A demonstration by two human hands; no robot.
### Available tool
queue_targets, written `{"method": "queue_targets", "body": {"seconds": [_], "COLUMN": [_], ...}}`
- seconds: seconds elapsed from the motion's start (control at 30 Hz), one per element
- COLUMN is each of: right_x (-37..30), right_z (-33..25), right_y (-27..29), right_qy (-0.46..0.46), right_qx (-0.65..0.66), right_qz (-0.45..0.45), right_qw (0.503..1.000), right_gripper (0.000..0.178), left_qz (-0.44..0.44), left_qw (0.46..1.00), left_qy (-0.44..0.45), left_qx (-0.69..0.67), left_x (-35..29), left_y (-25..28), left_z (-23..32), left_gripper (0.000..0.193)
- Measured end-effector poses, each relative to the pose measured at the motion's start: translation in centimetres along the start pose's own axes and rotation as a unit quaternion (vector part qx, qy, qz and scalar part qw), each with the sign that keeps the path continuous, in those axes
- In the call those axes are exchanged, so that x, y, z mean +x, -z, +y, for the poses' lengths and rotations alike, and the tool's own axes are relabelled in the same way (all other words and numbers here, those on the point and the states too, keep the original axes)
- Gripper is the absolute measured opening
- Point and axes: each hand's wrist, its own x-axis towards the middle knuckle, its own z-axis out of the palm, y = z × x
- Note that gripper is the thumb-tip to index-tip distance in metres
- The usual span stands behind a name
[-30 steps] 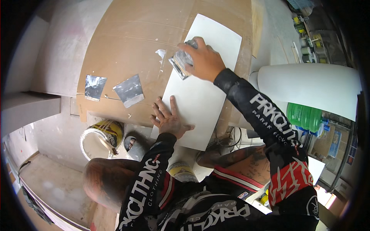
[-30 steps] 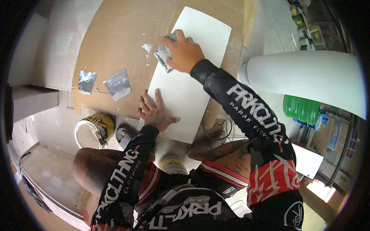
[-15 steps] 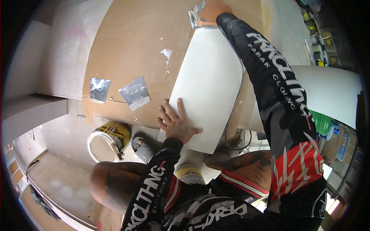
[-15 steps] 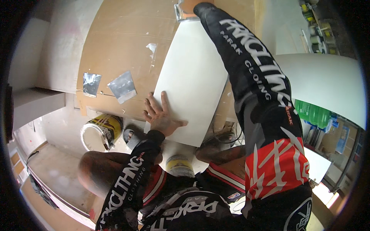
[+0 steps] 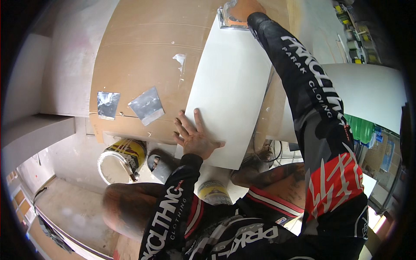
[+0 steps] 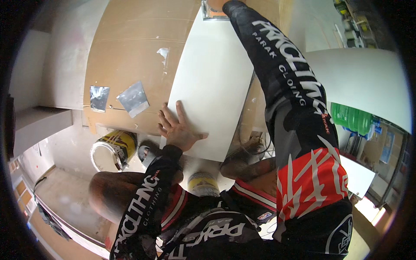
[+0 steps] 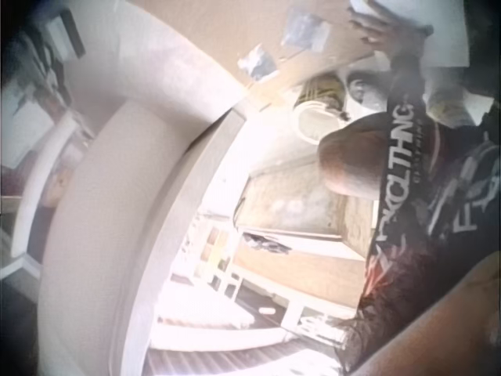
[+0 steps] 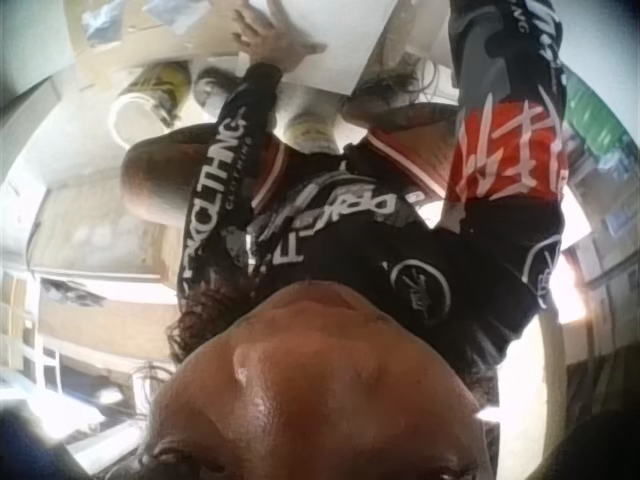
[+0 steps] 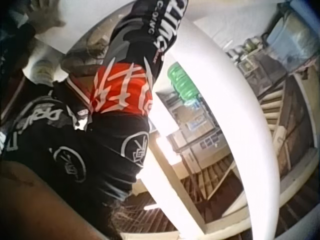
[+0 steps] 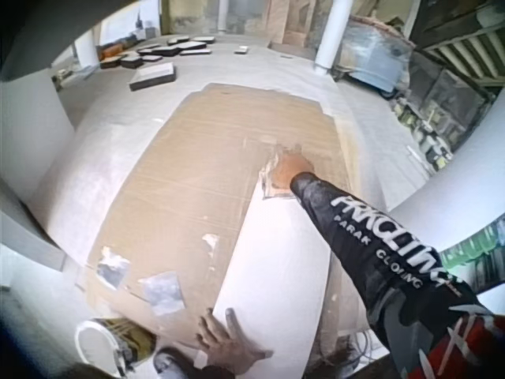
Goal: The person is using a hand sander to sand a white wooden board.
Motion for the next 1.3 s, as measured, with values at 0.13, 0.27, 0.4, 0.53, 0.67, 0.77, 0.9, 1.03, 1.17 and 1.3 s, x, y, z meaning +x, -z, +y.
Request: {"method": "queue_targets", "body": {"seconds": [0.13,0.27,0.4,0.53,0.67,0.77,0.9,1.03,1.17,1.3], "right_x": [-4.7,-10.3,-16.5,-20.7,-21.6,-19.4,-14.6,-9.8,-3.7,0.8], "right_z": [-0.7,-3.7,-6.7,-9.2,-10.2,-9.9,-8.5,-6.2,-3.3,1.5], "right_y": [1.5,0.8,1.2,2.3,2.3,1.5,0.9,1.2,-0.2,-2.7], "right_qy": [-0.016,0.050,0.083,0.101,0.088,0.076,0.048,-0.019,-0.031,0.010], "right_qx": [0.035,-0.017,0.031,0.048,0.078,0.058,0.038,0.076,0.073,-0.064], "right_qz": [-0.090,-0.015,-0.007,-0.017,-0.031,0.003,0.037,0.011,-0.018,0.023], "right_qw": [0.995,0.999,0.996,0.994,0.993,0.995,0.997,0.997,0.997,0.998], "right_gripper": [0.062,0.073,0.064,0.064,0.063,0.063,0.066,0.060,0.060,0.058], "left_qz": [0.016,0.022,0.034,0.040,0.033,0.039,0.032,0.015,0.005,0.000], "left_qw": [1.000,1.000,0.999,0.999,0.999,0.999,0.999,1.000,1.000,1.000], "left_qy": [-0.008,-0.015,-0.017,-0.018,-0.011,-0.016,-0.013,-0.007,-0.008,0.001], "left_qx": [0.001,0.009,-0.001,-0.007,-0.004,-0.002,0.004,-0.008,-0.005,0.003], "left_x": [0.1,0.2,0.2,0.1,0.1,0.1,0.1,0.2,0.3,0.2], "left_y": [-0.4,-0.8,-0.9,-0.9,-0.8,-0.8,-0.8,-0.6,-0.3,-0.3], "left_z": [-0.2,-0.5,-0.7,-0.5,-0.5,-0.5,-0.5,-0.4,-0.4,-0.1], "left_gripper": [0.153,0.154,0.152,0.152,0.152,0.152,0.154,0.153,0.154,0.154]}}
